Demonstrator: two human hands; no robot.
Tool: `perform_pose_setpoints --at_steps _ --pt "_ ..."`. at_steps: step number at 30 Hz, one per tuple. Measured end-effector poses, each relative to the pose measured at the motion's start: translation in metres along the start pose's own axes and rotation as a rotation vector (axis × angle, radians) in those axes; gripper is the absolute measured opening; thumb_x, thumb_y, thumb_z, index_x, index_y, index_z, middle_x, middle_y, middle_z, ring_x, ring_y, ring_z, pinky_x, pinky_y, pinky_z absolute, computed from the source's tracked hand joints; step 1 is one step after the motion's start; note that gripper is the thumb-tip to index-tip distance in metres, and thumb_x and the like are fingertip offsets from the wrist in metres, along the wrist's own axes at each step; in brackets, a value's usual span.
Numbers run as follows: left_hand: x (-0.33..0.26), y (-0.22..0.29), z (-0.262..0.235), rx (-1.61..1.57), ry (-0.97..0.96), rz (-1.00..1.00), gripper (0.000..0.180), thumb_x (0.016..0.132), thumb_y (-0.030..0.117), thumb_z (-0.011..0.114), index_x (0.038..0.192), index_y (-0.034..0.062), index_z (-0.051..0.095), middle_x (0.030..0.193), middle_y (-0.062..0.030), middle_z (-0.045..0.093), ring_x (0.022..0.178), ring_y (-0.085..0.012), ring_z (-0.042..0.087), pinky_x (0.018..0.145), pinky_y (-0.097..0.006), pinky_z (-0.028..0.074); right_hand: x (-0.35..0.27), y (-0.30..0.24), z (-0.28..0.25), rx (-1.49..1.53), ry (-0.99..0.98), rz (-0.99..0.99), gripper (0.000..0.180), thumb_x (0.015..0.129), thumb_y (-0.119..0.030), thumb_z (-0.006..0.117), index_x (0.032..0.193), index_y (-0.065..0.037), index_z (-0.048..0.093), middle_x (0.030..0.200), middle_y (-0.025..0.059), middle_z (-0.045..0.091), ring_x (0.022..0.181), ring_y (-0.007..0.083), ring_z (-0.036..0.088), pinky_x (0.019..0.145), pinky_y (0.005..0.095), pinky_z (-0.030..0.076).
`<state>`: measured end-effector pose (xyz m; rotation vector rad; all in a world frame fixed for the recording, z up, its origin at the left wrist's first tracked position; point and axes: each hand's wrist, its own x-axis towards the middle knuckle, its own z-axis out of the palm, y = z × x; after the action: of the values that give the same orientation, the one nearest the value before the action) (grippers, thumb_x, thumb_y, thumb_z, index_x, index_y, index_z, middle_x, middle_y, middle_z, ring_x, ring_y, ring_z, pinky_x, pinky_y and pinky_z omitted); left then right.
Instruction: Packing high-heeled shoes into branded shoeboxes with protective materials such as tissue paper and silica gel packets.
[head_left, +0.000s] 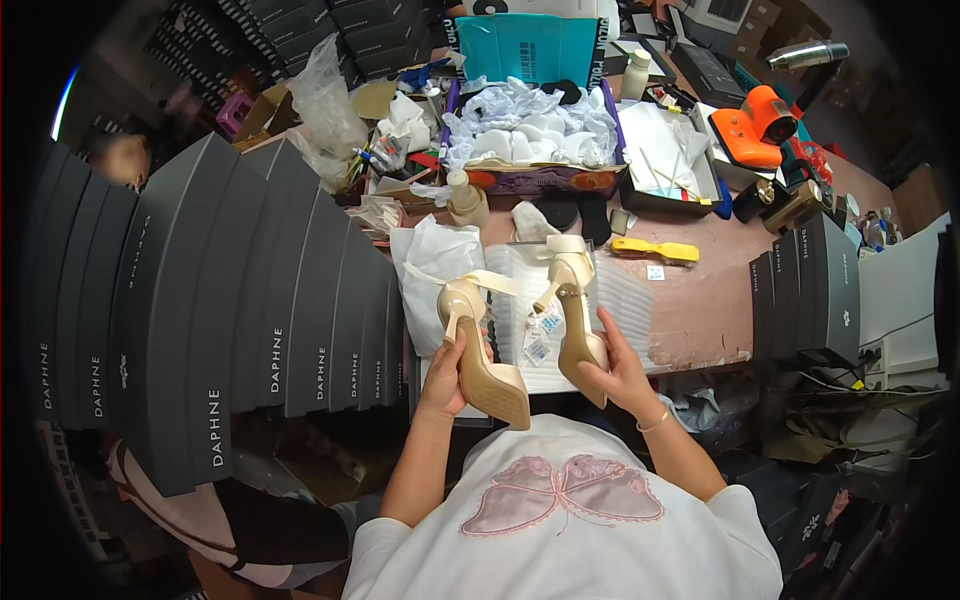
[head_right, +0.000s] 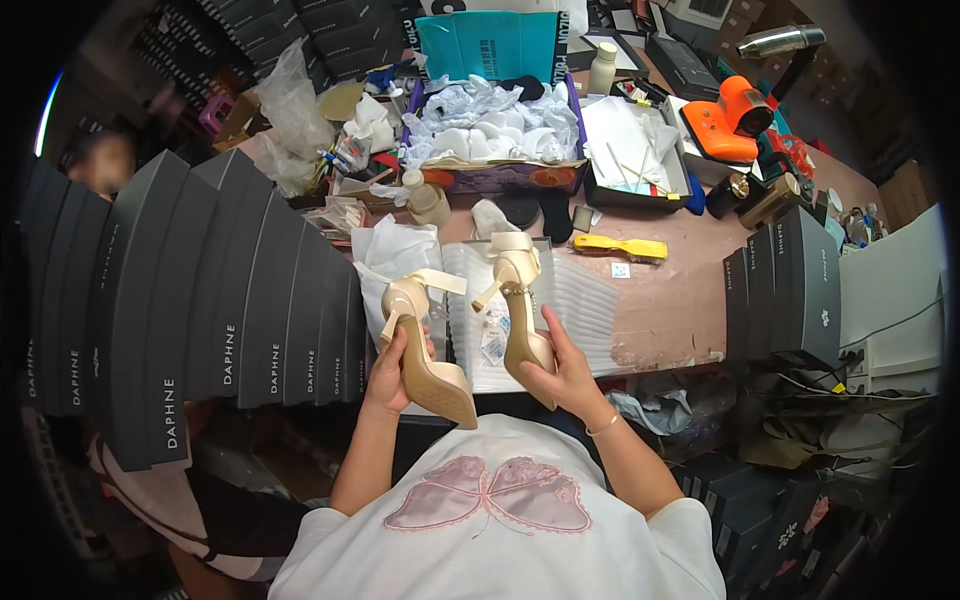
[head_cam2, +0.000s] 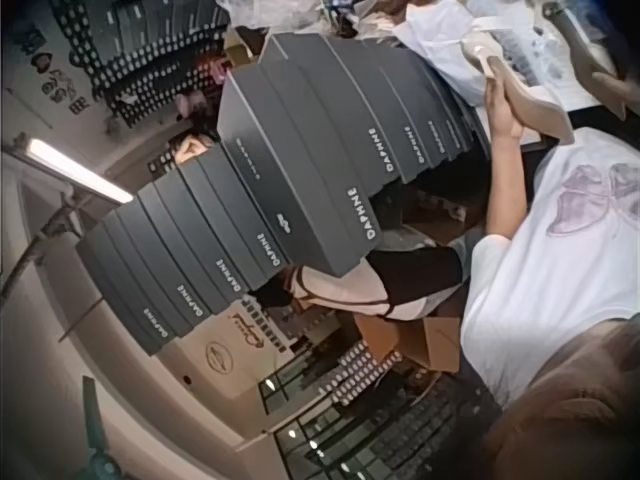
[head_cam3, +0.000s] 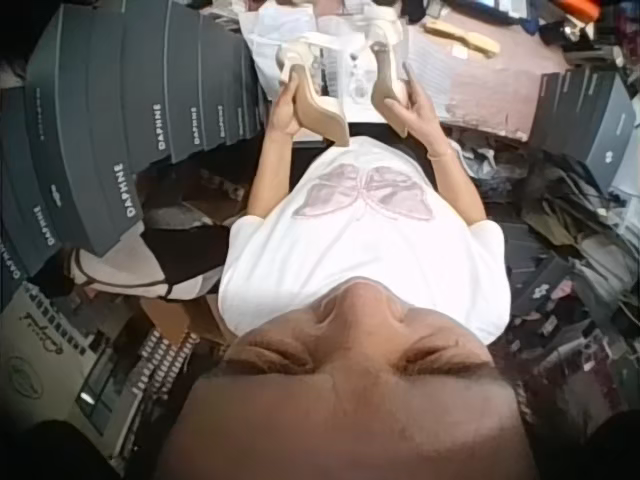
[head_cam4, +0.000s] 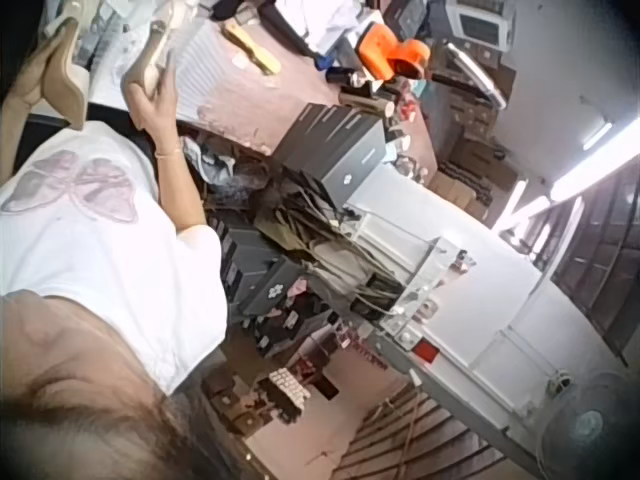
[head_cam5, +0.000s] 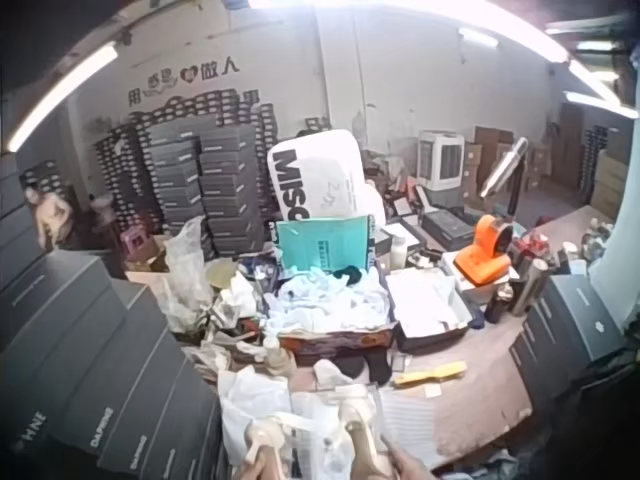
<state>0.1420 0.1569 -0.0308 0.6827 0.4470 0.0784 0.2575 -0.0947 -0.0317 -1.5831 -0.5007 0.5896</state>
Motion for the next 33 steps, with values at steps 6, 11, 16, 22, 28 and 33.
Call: perform_pose_setpoints --at_steps 6,11,16,22,28,33 --pt "0.008 -0.004 0.043 0.033 -0.3 -0.11 0.043 0.096 0.034 0.051 0.121 -0.0013 0.048 0.114 -0.0163 0.058 0.103 -0.026 0.061 0.089 -0.038 0.051 -0.001 -0.026 -0.006 0.19 -0.338 0.156 0.063 0.079 -0.01 0.07 0.135 0.0 0.042 0.113 0.0069 0.059 0.103 0.0131 0.053 0.093 0.0261 0.04" --pt "0.005 0.0 0.042 0.134 -0.372 -0.08 0.048 0.096 0.033 0.05 0.126 -0.0033 0.045 0.122 -0.0185 0.055 0.11 -0.028 0.058 0.092 -0.04 0.05 -0.003 -0.028 -0.011 0.426 -0.309 0.16 0.052 0.08 -0.011 0.071 0.126 0.0 0.051 0.111 0.0022 0.059 0.099 0.008 0.053 0.089 0.0243 0.043" --pt "-0.003 -0.011 0.049 0.388 -0.388 -0.022 0.047 0.096 0.032 0.05 0.125 -0.0057 0.047 0.119 -0.018 0.058 0.107 -0.0265 0.06 0.09 -0.039 0.051 -0.006 -0.015 -0.013 0.394 -0.348 0.136 0.048 0.08 -0.009 0.071 0.123 0.0 0.053 0.106 0.0014 0.061 0.095 0.0069 0.053 0.086 0.0235 0.044" --pt "-0.009 -0.008 0.051 0.475 -0.434 0.028 0.041 0.098 0.027 0.049 0.125 -0.0035 0.048 0.122 -0.014 0.057 0.108 -0.0215 0.059 0.092 -0.034 0.048 -0.006 -0.021 -0.016 0.222 -0.342 0.073 0.039 0.08 -0.01 0.071 0.116 -0.001 0.059 0.099 0.0008 0.063 0.09 0.0059 0.054 0.082 0.0231 0.045" --pt "-0.004 -0.015 0.056 0.518 -0.426 0.051 0.041 0.097 0.027 0.05 0.124 -0.0033 0.049 0.118 -0.0128 0.06 0.106 -0.0208 0.06 0.091 -0.034 0.048 -0.009 -0.022 -0.022 0.185 -0.32 0.057 0.039 0.08 -0.011 0.072 0.116 -0.002 0.059 0.098 0.0007 0.063 0.087 0.0062 0.053 0.079 0.0236 0.045" --pt "0.005 -0.032 0.063 0.555 -0.409 0.071 0.036 0.096 0.023 0.052 0.122 -0.0029 0.051 0.114 -0.0109 0.061 0.103 -0.0203 0.061 0.091 -0.034 0.049 -0.012 -0.026 -0.048 0.069 -0.246 0.022 0.032 0.079 -0.011 0.071 0.108 -0.001 0.061 0.095 0.0017 0.062 0.085 0.0072 0.053 0.076 0.0245 0.045"
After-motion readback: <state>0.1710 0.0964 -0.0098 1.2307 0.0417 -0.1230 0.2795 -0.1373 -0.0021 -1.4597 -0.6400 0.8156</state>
